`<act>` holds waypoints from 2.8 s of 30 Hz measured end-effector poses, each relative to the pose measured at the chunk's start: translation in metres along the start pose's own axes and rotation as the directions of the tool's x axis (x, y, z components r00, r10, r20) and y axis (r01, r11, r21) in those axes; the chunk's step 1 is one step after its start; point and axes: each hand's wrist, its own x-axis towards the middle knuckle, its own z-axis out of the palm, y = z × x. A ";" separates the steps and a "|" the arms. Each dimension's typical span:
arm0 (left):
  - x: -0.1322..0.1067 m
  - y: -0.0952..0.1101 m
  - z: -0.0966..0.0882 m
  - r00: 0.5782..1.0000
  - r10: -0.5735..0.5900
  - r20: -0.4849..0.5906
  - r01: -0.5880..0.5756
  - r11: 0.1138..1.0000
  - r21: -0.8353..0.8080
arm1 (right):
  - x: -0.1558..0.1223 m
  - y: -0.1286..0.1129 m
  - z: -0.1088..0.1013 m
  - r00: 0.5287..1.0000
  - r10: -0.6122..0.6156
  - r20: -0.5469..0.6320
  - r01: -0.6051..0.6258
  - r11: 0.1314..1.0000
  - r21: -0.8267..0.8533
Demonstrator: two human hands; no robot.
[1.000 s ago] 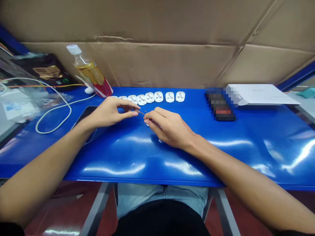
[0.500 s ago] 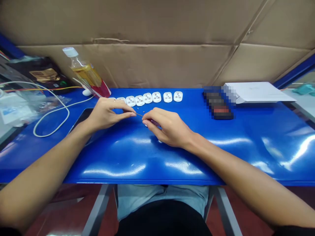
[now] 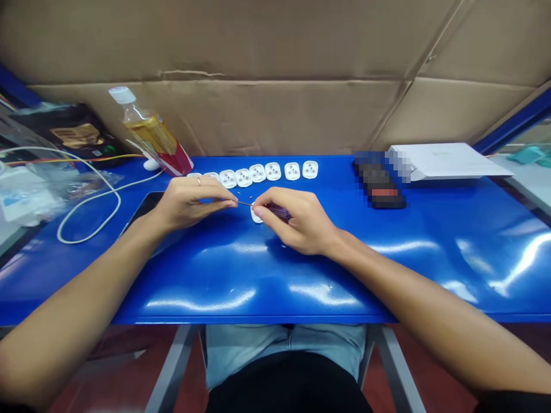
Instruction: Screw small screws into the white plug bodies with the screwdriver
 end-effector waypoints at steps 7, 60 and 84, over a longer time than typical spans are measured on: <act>0.001 0.000 -0.003 0.999 0.029 0.022 -0.028 0.999 -0.036 | -0.003 0.002 -0.003 1.000 -0.010 0.023 0.009 1.000 0.028; 0.003 0.021 0.024 0.930 -0.270 0.251 0.316 0.935 -0.164 | -0.011 0.017 -0.003 0.958 -0.283 -0.040 0.241 0.875 -0.419; 0.004 0.022 0.023 0.925 -0.275 0.264 0.329 0.925 -0.189 | -0.012 0.017 -0.003 0.956 -0.294 -0.015 0.260 0.866 -0.428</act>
